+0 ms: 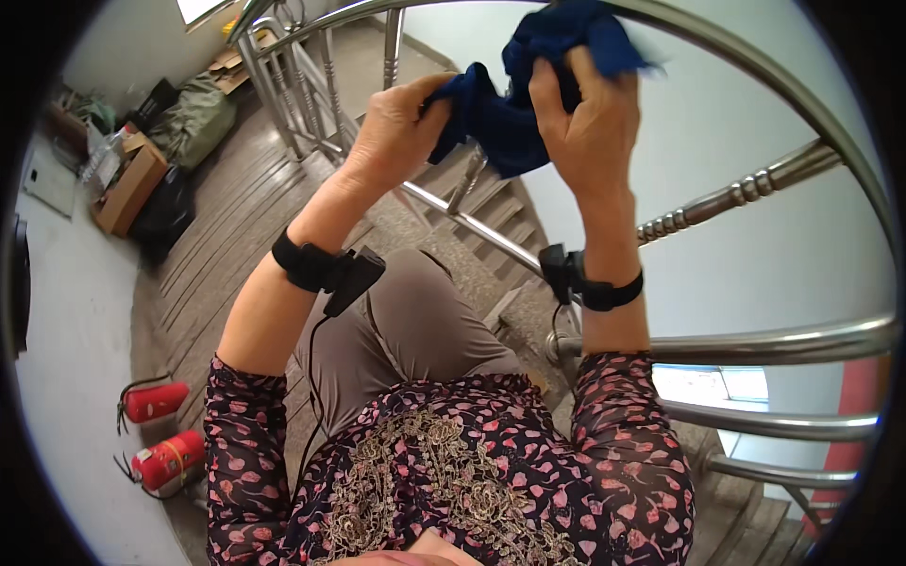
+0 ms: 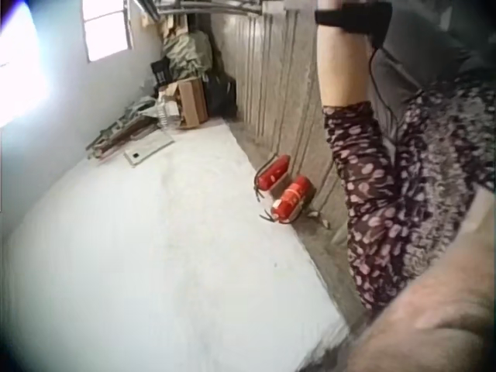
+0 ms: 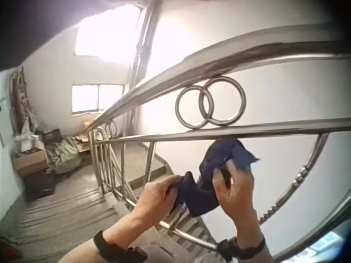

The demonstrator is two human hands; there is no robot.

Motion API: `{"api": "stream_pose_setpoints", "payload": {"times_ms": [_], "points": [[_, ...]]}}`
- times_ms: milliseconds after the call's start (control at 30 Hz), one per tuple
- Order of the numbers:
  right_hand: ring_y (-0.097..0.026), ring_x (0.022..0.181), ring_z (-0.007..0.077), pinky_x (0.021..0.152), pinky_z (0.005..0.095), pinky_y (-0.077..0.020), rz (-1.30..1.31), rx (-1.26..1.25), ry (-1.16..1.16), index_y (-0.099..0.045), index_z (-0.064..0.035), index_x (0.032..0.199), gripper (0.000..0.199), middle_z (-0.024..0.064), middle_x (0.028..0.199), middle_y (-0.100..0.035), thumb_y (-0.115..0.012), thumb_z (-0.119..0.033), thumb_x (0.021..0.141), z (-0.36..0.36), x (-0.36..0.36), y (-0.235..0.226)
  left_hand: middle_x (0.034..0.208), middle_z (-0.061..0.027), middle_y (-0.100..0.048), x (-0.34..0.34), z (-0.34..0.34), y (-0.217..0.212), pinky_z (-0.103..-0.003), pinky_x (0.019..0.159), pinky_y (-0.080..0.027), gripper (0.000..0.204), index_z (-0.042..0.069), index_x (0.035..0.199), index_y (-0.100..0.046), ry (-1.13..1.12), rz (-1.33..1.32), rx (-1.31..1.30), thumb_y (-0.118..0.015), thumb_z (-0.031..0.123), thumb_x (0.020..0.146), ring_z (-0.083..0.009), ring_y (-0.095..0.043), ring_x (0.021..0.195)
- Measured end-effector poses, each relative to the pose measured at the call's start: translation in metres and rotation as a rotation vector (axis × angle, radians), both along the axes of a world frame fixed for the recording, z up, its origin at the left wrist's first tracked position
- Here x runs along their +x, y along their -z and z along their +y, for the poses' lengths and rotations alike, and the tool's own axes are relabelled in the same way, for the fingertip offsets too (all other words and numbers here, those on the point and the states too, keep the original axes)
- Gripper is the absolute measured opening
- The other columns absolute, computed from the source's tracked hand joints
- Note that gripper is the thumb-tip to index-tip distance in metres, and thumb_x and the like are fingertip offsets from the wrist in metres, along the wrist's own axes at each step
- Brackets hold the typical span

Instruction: Wiping down metal handrails on a staircase with a blue cloth.

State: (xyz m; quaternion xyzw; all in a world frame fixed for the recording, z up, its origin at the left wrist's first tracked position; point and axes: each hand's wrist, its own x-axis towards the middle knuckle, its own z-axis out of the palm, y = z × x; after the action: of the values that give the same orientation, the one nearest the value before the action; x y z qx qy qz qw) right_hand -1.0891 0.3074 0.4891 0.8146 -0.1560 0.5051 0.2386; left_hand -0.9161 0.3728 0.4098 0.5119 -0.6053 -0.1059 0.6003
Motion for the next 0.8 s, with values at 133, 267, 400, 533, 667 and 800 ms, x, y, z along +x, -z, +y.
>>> {"api": "stream_pose_setpoints", "payload": {"times_ms": [133, 267, 400, 533, 667, 800], "points": [[-0.061, 0.080, 0.0141, 0.068, 0.0263, -0.0491, -0.389, 0.571, -0.107, -0.060, 0.0017, 0.094, 0.016, 0.0115, 0.090, -0.066, -0.065, -0.012, 0.087, -0.008, -0.007, 0.056, 0.079, -0.0156, -0.067, 0.013, 0.005, 0.016, -0.030, 0.067, -0.052, 0.023, 0.004, 0.106, -0.066, -0.128, 0.172, 0.024, -0.057, 0.011, 0.086, -0.0185, -0.066, 0.069], [-0.059, 0.084, 0.0134, 0.070, 0.0242, -0.0488, -0.458, 0.622, -0.308, -0.048, 0.0005, 0.113, 0.038, 0.0102, 0.095, -0.060, -0.069, -0.009, 0.084, -0.015, 0.008, 0.070, 0.082, -0.0074, -0.069, 0.006, -0.007, 0.027, -0.025, 0.070, -0.051, 0.024, 0.004, 0.110, -0.065, -0.066, 0.308, 0.134, -0.054, 0.012, 0.090, -0.0077, -0.062, 0.075], [-0.060, 0.085, 0.0171, 0.072, 0.0295, -0.0504, -0.513, 0.744, -0.321, -0.040, 0.0012, 0.123, 0.057, 0.0134, 0.097, -0.061, -0.074, -0.013, 0.079, -0.009, 0.015, 0.110, 0.100, -0.0020, -0.066, -0.035, -0.025, 0.032, -0.023, 0.082, -0.048, 0.030, 0.002, 0.122, -0.057, 0.151, 0.573, 0.006, -0.044, 0.010, 0.096, -0.0099, -0.061, 0.086], [-0.064, 0.076, 0.0240, 0.066, 0.0335, -0.0510, -0.452, 0.947, -0.369, -0.040, 0.0003, 0.125, 0.059, 0.0163, 0.087, -0.063, -0.072, -0.016, 0.078, -0.013, 0.014, 0.160, 0.105, -0.0028, -0.063, -0.052, -0.052, 0.054, -0.027, 0.084, -0.048, 0.027, 0.007, 0.120, -0.056, 0.144, 0.696, 0.060, -0.043, 0.016, 0.098, -0.0116, -0.059, 0.094], [-0.061, 0.075, 0.0428, 0.066, 0.0456, -0.0484, -0.347, 1.195, -0.289, -0.039, 0.0048, 0.124, 0.056, 0.0248, 0.083, -0.062, -0.067, -0.013, 0.079, -0.008, 0.014, 0.196, 0.104, -0.0062, -0.065, -0.050, -0.055, 0.082, -0.030, 0.086, -0.049, 0.033, 0.005, 0.113, -0.059, 0.142, 0.895, 0.189, -0.035, 0.024, 0.101, -0.0162, -0.062, 0.094], [-0.059, 0.082, 0.0478, 0.069, 0.0535, -0.0462, -0.310, 1.120, -0.274, -0.038, 0.0029, 0.122, 0.052, 0.0290, 0.087, -0.062, -0.064, -0.012, 0.079, -0.015, 0.016, 0.211, 0.097, -0.0064, -0.067, -0.057, -0.055, 0.089, -0.030, 0.083, -0.049, 0.035, 0.005, 0.110, -0.059, 0.097, 0.873, 0.268, -0.032, 0.025, 0.099, -0.0174, -0.063, 0.088]]}}
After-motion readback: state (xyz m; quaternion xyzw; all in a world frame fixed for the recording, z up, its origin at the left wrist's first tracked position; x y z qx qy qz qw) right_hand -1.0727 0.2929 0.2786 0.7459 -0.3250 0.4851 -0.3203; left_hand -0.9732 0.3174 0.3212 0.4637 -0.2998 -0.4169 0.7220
